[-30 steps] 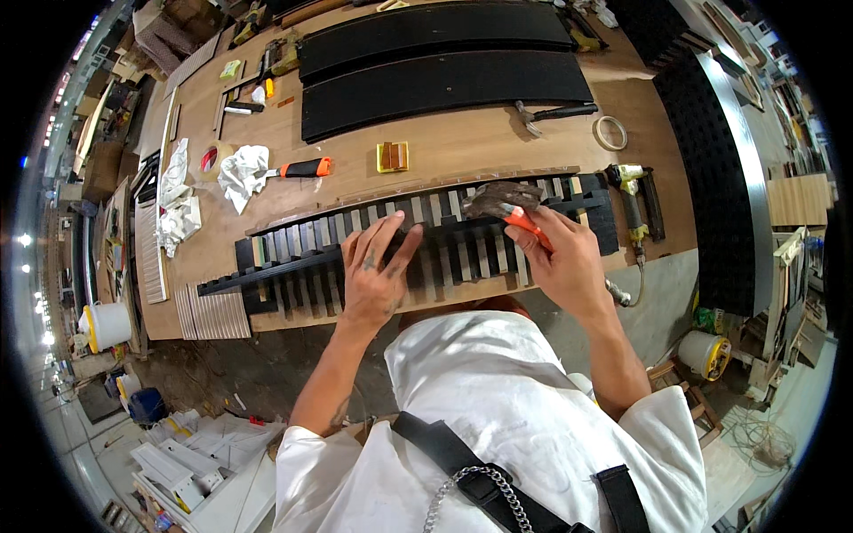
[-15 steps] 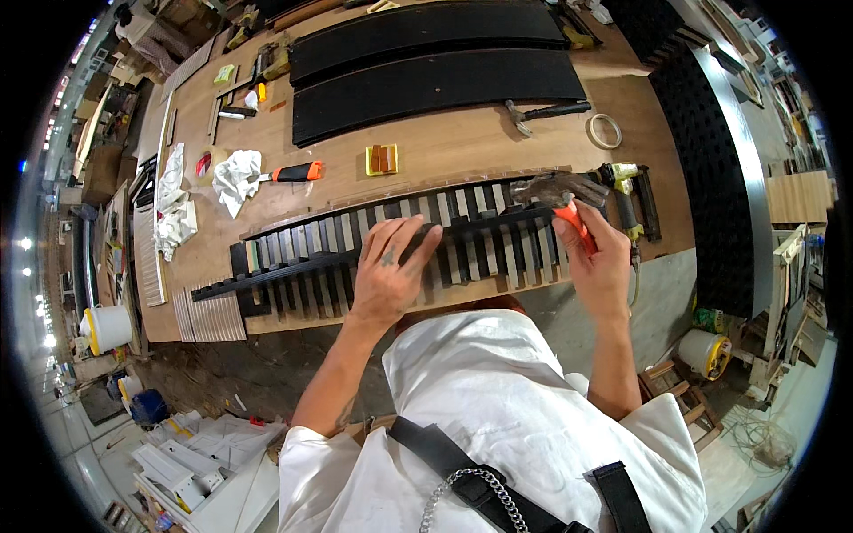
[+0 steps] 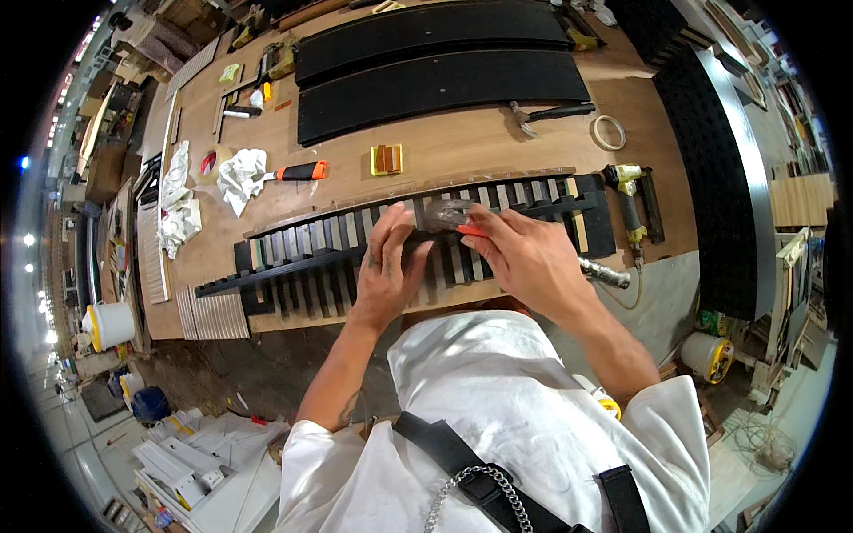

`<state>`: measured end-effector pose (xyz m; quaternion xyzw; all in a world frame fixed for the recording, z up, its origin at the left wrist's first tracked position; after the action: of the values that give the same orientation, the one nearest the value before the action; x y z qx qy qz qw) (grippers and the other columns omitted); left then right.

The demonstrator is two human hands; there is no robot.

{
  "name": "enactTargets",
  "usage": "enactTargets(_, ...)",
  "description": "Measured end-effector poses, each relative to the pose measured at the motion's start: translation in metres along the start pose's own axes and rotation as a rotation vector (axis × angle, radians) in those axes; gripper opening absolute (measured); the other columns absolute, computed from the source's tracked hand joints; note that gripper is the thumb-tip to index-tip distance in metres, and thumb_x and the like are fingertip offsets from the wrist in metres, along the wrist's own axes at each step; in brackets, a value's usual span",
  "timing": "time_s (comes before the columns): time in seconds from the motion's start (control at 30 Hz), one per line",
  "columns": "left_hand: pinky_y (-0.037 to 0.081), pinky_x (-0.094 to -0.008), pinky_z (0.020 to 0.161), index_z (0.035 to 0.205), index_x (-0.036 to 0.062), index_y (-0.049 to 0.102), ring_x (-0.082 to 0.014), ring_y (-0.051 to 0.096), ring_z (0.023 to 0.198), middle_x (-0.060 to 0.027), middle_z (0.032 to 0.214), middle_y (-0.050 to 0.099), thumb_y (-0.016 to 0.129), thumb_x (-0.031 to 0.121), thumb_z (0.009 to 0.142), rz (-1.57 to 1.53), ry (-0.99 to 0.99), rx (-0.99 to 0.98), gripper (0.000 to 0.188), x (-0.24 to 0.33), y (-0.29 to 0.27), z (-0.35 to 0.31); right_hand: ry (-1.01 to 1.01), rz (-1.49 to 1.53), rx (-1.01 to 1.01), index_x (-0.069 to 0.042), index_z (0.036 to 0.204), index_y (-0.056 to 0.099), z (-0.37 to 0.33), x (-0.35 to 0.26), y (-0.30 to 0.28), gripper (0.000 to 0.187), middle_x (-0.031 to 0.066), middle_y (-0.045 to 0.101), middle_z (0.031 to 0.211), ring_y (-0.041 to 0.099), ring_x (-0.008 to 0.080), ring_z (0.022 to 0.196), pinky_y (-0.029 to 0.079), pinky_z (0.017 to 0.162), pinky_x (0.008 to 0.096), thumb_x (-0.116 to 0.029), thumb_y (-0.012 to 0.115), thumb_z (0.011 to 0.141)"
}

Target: The person assembles a piano keyboard by attaching black keys to a wooden frame. They use a pneumatic nail gun to secure the keys, a hammer to tap them into place, and a utility knife to trim excess material. The person also wipes the keys with a cloth and arranges white keys on the table.

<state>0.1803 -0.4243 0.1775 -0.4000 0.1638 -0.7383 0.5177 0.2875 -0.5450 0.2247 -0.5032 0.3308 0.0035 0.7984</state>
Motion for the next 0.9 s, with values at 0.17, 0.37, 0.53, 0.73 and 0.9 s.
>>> enactTargets(0.17,0.051,-0.0417,0.102,0.138,0.0040,0.049,-0.0333,0.054,0.128,-0.0162,0.141,0.049,0.073,0.007,0.090,-0.008,-0.023,-0.076,0.053,-0.006,0.007,-0.003,-0.011,-0.039,-0.037,-0.007,0.117,0.063,0.002,0.004,0.005,0.028,0.0119,0.066,0.080,0.068,0.0308,0.066,0.052,0.053,0.0401,-0.026,0.067,0.096)
enactTargets(0.37,0.043,-0.0452,0.101,0.142,0.0239,0.057,-0.0288,0.054,0.122,-0.0105,0.140,0.052,0.072,0.008,0.082,0.195,0.008,-0.259,0.064,0.013,0.028,0.012,0.287,0.194,0.129,-0.002,0.116,0.068,-0.021,0.052,-0.026,0.026,0.0184,0.071,0.092,0.069,0.0316,0.070,0.054,0.062,0.0360,-0.010,0.072,0.092)
enactTargets(0.53,0.038,-0.0448,0.100,0.142,0.0212,0.058,-0.0254,0.056,0.115,-0.0081,0.132,0.057,0.070,0.006,0.078,0.269,0.129,-0.320,0.067,0.023,0.043,0.010,0.386,0.183,0.335,0.001,0.115,0.066,-0.056,0.083,-0.061,0.026,0.0202,0.070,0.089,0.068,0.0328,0.071,0.053,0.065,0.0331,-0.010,0.073,0.092)
enactTargets(0.73,0.044,-0.0462,0.103,0.138,0.0116,0.061,-0.0315,0.057,0.120,-0.0098,0.136,0.057,0.067,-0.002,0.075,0.107,0.139,-0.296,0.064,0.022,0.042,0.007,0.371,0.127,0.222,0.001,0.112,0.067,-0.066,0.084,-0.058,0.023,0.0174,0.070,0.088,0.066,0.0300,0.064,0.052,0.058,0.0335,-0.010,0.073,0.092)
enactTargets(0.9,0.054,-0.0433,0.095,0.133,0.0032,0.050,-0.0357,0.059,0.121,-0.0214,0.138,0.052,0.072,0.000,0.089,-0.060,0.012,-0.105,0.049,0.013,0.030,0.011,0.115,0.054,0.176,-0.005,0.119,0.066,-0.035,0.038,-0.044,0.032,0.0131,0.066,0.080,0.067,0.0289,0.063,0.052,0.054,0.0392,-0.017,0.074,0.090)
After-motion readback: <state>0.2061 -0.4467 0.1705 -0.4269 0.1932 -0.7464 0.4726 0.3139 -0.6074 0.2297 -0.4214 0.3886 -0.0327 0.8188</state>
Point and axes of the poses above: each hand's wrist, its own z-axis towards the middle knuckle, its own y-axis out of the palm, x = y × z, the point moved 10 cm from there along z, towards the middle knuckle
